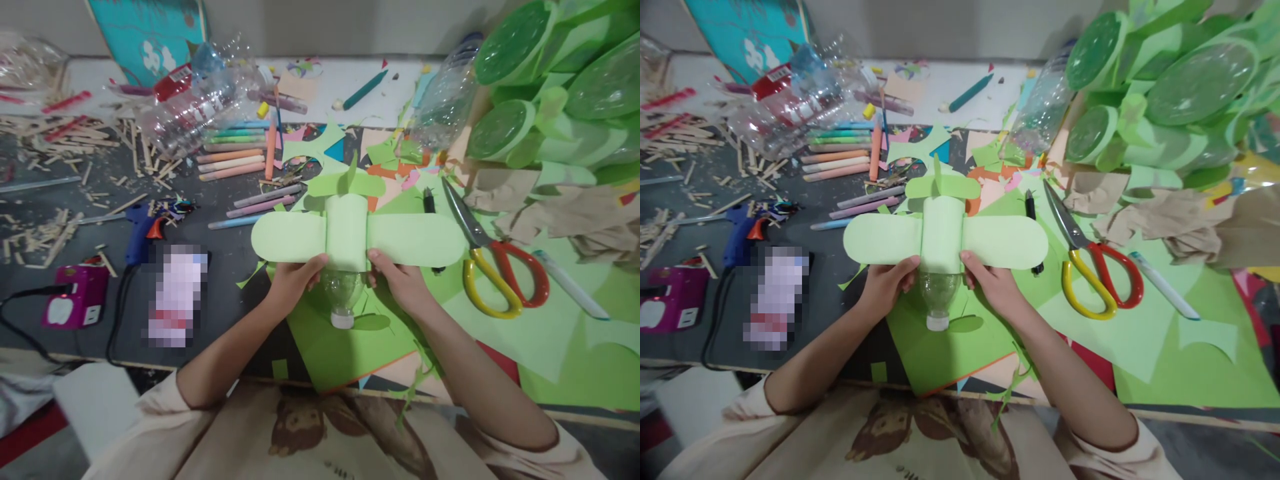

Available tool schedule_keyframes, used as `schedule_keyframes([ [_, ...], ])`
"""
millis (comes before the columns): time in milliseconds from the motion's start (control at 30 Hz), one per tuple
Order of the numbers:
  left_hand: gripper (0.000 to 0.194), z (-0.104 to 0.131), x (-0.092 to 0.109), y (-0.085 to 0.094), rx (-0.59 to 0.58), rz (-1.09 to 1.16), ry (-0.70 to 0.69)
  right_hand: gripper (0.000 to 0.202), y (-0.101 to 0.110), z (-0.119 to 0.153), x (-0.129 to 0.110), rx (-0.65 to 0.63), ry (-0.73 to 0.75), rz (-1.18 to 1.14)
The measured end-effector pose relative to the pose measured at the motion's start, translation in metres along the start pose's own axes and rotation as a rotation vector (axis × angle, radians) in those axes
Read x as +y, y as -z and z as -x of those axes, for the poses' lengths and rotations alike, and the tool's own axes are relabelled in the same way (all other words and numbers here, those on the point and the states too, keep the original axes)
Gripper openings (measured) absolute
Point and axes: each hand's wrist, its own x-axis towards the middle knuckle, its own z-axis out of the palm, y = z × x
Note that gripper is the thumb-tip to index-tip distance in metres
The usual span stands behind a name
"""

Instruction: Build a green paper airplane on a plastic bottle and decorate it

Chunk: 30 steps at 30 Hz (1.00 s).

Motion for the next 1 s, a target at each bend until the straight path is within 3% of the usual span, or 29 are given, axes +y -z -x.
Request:
schedule_keyframes([
  [267, 0.047, 0.0001, -0.0015, 0.0021, 0.083, -0.04, -0.07, 0.062, 0.0008, 0.0003, 0.0011, 0.007, 0.005, -0.011],
  [500, 0.031, -0.0031, -0.0062, 0.0041, 0.21, 0.164, -0.099, 0.061, 0.001, 0.0003, 0.0001, -0.002, 0.005, -0.006],
  [800, 0.045, -0.0053, -0.0054, 0.0031, 0.231, 0.194, 0.049, 0.063, -0.0005, 0.002, -0.0009, -0.012, 0.002, -0.003],
  [1000, 0.044, -0.0048, -0.0001, 0.0024, 0.085, 0.112, 0.028, 0.061, 0.0004, 0.0009, 0.0022, -0.023, 0.007, 0.022],
])
